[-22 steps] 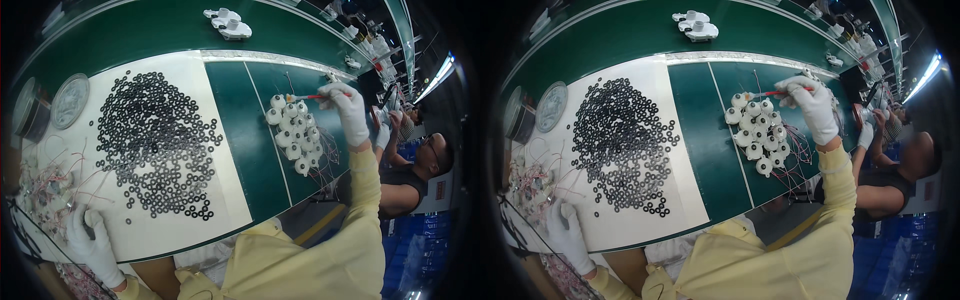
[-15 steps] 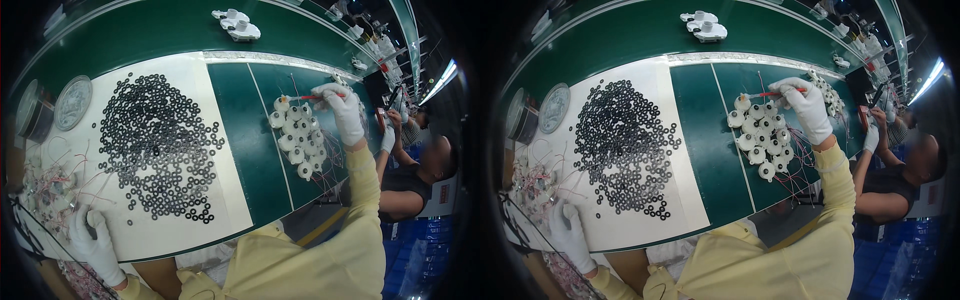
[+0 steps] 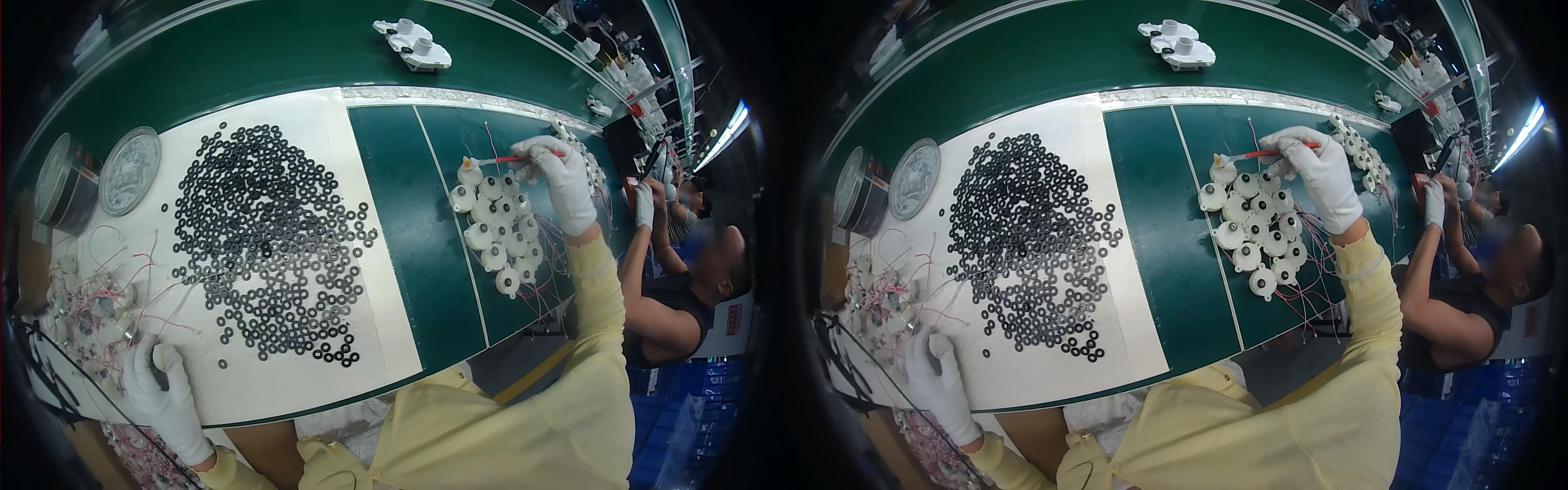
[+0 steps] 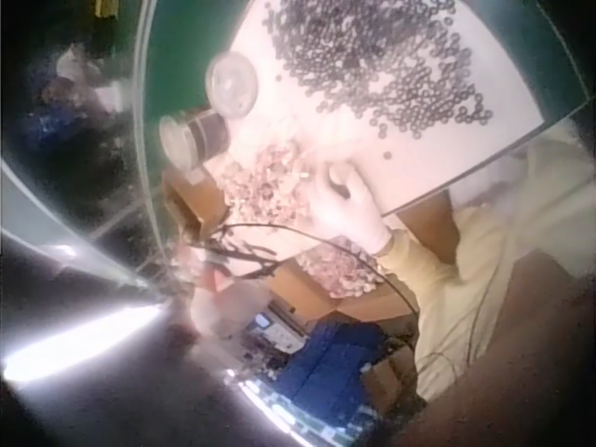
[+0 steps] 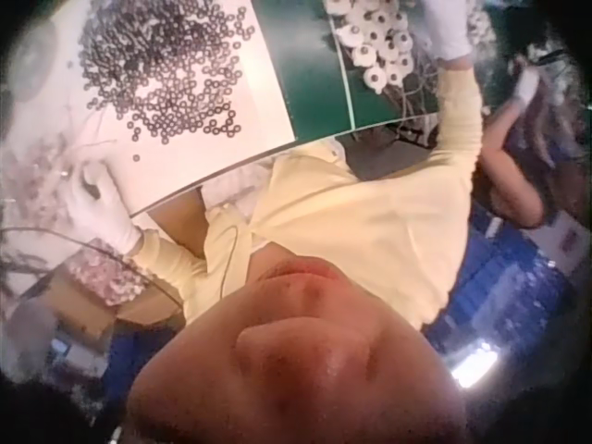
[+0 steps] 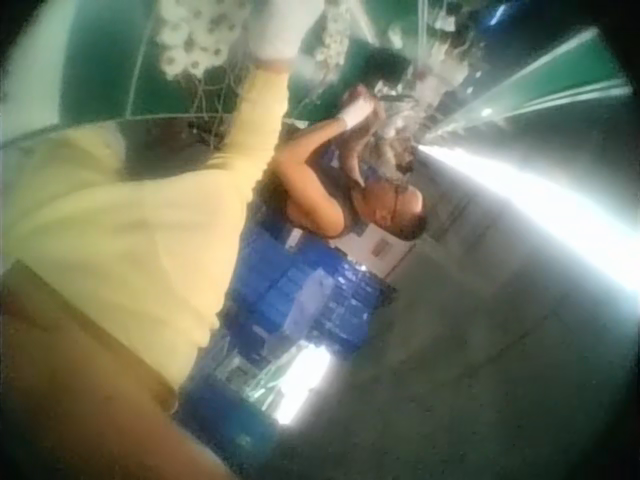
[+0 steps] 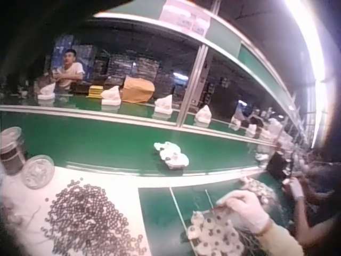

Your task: The person assembles small white electronic components by inserting black washers into their centers and applying a substance with a brush. The person handles the components one at a time, picking up washers from a pile on the table and placing them into the units, then using a brush to apply a substance from a container to the components.

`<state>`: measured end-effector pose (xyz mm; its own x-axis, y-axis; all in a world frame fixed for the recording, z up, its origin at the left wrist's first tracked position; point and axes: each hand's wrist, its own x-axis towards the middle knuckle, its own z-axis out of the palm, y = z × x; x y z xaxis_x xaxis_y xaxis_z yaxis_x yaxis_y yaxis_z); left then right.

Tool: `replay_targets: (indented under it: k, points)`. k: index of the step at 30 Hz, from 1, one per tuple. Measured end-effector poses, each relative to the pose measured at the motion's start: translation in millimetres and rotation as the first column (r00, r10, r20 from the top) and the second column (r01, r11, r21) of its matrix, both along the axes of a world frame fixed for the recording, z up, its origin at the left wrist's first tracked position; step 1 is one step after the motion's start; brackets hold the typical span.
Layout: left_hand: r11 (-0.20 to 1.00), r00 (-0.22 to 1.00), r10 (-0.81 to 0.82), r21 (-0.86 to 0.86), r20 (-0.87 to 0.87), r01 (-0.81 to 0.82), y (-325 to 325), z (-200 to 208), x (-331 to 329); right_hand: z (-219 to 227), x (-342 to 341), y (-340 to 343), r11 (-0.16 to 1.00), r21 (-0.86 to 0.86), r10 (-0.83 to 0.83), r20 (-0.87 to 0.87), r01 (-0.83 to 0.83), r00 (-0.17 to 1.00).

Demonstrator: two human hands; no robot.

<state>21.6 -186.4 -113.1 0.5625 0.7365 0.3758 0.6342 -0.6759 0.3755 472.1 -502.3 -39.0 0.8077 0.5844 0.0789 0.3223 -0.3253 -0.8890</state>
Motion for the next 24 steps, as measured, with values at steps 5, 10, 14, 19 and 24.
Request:
replay_targets:
  k: [5, 10, 14, 19, 24]
  points:
    - [1.0, 1.0, -0.003, -0.03, 0.03, 0.004, -0.3, 0.0, 0.2, -2.2, 0.3, -1.7, 1.0, 0.006, -0.002, 0.001, 0.002, 1.0]
    - [1.0, 1.0, -0.009, -0.006, 0.018, 0.01, -0.4, 0.6, 0.2, -3.0, -0.9, -3.2, 1.0, 0.026, -0.011, -0.01, 0.011, 1.0]
    - [1.0, 0.999, -0.012, -0.014, 0.031, 0.012, 0.6, -0.9, -0.4, -6.0, 1.0, -6.5, 1.0, 0.028, -0.003, -0.015, 0.003, 1.0]
    - [0.998, 0.999, 0.002, -0.056, 0.034, -0.001, 1.5, -2.8, -2.3, -9.2, 0.9, -9.4, 0.999, 0.047, -0.01, -0.007, 0.011, 1.0]
    - [1.0, 1.0, -0.009, -0.009, 0.018, 0.009, 1.2, -1.0, -1.0, -7.9, -3.3, -10.1, 0.999, 0.044, -0.03, -0.016, 0.03, 0.999]
